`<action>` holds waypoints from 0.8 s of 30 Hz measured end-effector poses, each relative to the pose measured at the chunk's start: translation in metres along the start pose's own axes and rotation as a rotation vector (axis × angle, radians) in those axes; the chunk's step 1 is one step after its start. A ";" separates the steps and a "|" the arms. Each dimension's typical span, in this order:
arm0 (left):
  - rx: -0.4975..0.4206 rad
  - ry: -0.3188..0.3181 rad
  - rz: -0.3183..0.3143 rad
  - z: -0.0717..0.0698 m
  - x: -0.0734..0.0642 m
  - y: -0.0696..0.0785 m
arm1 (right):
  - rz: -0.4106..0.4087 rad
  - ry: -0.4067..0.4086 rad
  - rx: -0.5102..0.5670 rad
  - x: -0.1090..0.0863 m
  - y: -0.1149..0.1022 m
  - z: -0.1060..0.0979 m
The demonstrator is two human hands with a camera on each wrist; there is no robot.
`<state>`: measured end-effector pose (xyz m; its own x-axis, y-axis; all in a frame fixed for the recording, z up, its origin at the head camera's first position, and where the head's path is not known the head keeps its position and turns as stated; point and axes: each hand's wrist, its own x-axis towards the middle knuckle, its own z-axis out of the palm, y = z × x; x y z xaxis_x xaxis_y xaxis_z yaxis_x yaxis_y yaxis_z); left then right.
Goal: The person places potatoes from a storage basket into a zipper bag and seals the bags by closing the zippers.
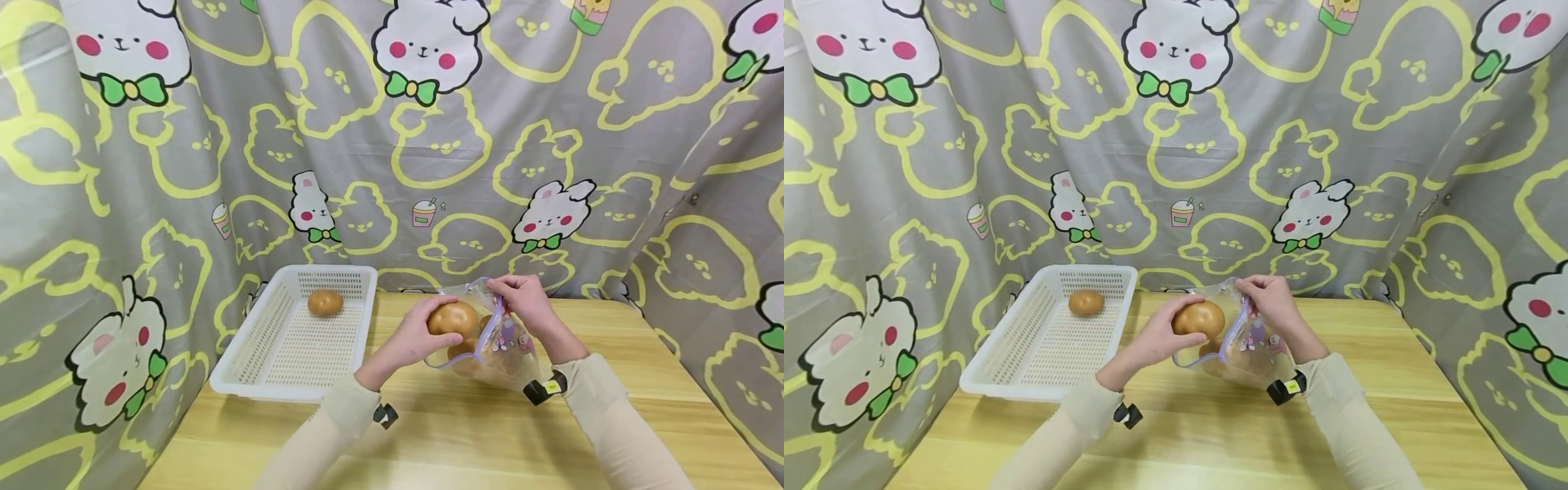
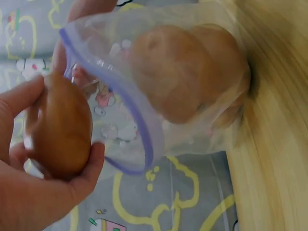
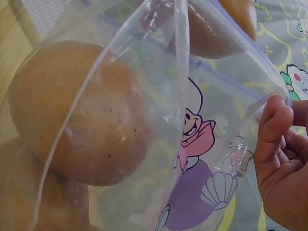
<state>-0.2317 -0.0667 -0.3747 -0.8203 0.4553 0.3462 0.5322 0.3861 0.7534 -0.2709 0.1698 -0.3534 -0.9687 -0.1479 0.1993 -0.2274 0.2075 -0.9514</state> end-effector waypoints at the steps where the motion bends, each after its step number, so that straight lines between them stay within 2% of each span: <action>1: 0.018 0.011 0.006 0.002 0.000 0.001 | 0.002 0.001 -0.001 0.000 0.000 0.000; 4: 0.044 0.030 0.029 0.007 -0.001 0.004 | 0.003 0.002 -0.009 0.000 0.000 0.001; 10: 0.070 0.023 0.044 0.011 0.001 0.004 | 0.004 0.010 -0.052 0.001 0.002 0.000; 16: 0.115 0.026 0.000 0.015 0.001 0.001 | -0.004 -0.007 -0.051 0.000 -0.002 0.002; 24: 0.185 0.109 -0.075 0.024 0.002 -0.001 | -0.040 -0.021 -0.039 -0.003 -0.002 0.003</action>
<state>-0.2287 -0.0471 -0.3884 -0.8715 0.3342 0.3588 0.4899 0.5605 0.6677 -0.2676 0.1669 -0.3528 -0.9565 -0.1771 0.2317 -0.2701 0.2382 -0.9329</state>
